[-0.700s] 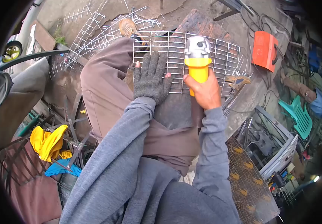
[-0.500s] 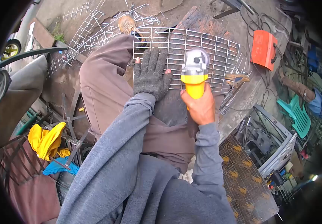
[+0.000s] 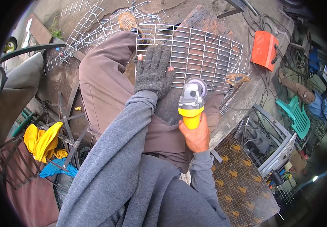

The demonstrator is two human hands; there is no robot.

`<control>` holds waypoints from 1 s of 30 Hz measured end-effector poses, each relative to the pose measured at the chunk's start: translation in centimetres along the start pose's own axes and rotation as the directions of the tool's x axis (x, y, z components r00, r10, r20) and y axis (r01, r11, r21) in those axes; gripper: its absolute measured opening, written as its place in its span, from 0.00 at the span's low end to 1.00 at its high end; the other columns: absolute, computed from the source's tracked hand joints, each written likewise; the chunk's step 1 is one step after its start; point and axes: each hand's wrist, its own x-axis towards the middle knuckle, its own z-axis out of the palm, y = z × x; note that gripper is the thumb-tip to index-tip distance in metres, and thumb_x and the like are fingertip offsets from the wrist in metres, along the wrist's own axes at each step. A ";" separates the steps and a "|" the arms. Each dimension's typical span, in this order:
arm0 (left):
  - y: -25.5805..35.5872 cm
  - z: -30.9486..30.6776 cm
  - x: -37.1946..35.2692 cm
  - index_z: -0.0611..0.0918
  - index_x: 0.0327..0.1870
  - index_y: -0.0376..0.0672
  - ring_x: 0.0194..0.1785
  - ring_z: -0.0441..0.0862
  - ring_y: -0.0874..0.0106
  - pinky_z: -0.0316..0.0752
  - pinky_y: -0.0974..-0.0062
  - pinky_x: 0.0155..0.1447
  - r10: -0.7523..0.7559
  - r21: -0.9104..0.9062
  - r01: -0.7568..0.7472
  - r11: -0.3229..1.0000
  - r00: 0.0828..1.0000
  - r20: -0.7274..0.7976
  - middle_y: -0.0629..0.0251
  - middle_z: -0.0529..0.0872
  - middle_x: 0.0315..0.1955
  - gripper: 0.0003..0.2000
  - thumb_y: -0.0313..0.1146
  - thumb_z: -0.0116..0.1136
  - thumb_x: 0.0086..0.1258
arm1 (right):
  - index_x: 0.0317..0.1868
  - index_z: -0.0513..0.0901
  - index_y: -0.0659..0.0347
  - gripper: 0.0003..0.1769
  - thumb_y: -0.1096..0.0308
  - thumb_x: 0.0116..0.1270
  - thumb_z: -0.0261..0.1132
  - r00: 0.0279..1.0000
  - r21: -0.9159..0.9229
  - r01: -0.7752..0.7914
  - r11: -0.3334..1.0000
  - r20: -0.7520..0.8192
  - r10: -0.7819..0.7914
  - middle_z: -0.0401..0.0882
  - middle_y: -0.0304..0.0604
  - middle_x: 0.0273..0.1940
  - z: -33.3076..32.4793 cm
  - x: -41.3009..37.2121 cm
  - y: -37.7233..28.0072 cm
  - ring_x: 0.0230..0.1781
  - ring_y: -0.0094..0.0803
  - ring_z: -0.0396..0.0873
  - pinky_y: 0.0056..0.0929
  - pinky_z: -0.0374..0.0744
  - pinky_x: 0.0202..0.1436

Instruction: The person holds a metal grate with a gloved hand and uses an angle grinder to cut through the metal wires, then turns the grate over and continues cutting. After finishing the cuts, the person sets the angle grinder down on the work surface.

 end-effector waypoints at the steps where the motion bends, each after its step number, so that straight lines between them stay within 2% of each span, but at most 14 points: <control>1: 0.0 -0.1 0.0 0.66 0.82 0.56 0.85 0.55 0.59 0.41 0.44 0.85 -0.008 0.002 0.008 1.000 1.000 0.013 0.62 0.61 0.83 0.33 0.51 0.53 0.76 | 0.54 0.74 0.60 0.30 0.54 0.60 0.77 1.000 0.000 0.001 1.000 0.000 -0.001 0.87 0.61 0.42 0.0 0.5 -0.2 0.46 0.65 0.85 0.54 0.81 0.47; 8: 0.1 -0.2 0.0 0.65 0.82 0.57 0.85 0.55 0.59 0.40 0.44 0.85 -0.017 -0.024 0.018 1.000 1.000 0.025 0.62 0.60 0.83 0.33 0.51 0.54 0.76 | 0.54 0.75 0.62 0.31 0.53 0.58 0.76 0.995 0.028 0.090 0.996 -0.040 -0.088 0.87 0.63 0.45 -0.6 6.9 -4.5 0.49 0.64 0.85 0.53 0.82 0.51; 17: 0.1 0.0 0.1 0.65 0.82 0.56 0.85 0.54 0.59 0.38 0.42 0.85 -0.021 -0.025 0.022 0.999 0.999 0.035 0.62 0.61 0.83 0.34 0.51 0.53 0.76 | 0.56 0.76 0.66 0.37 0.47 0.53 0.74 0.979 -0.046 0.185 0.982 -0.083 -0.188 0.86 0.67 0.48 -0.7 16.1 -8.9 0.52 0.65 0.85 0.53 0.82 0.57; 21: 0.0 0.0 0.0 0.65 0.82 0.56 0.85 0.54 0.58 0.39 0.42 0.85 -0.013 -0.020 0.014 1.000 0.999 0.040 0.63 0.61 0.82 0.34 0.51 0.54 0.76 | 0.55 0.76 0.66 0.37 0.47 0.54 0.74 0.979 -0.088 0.175 0.981 -0.092 -0.183 0.86 0.67 0.48 -1.0 15.9 -9.4 0.52 0.65 0.85 0.53 0.82 0.57; 23: 0.0 0.2 0.0 0.65 0.82 0.56 0.85 0.54 0.58 0.39 0.42 0.85 -0.014 -0.014 0.014 1.000 1.000 0.021 0.63 0.61 0.82 0.34 0.51 0.54 0.76 | 0.56 0.79 0.64 0.35 0.49 0.55 0.78 0.984 -0.098 0.152 0.983 -0.081 -0.160 0.88 0.57 0.48 -1.0 14.8 -8.3 0.50 0.53 0.87 0.45 0.82 0.56; 30: 0.0 0.1 0.1 0.66 0.82 0.57 0.84 0.56 0.57 0.41 0.43 0.84 0.017 0.037 -0.017 0.999 1.000 -0.008 0.62 0.63 0.81 0.34 0.51 0.55 0.75 | 0.56 0.77 0.63 0.33 0.52 0.57 0.77 0.999 -0.016 0.042 0.999 0.012 -0.041 0.87 0.58 0.47 -1.1 6.3 -3.6 0.50 0.55 0.87 0.47 0.82 0.53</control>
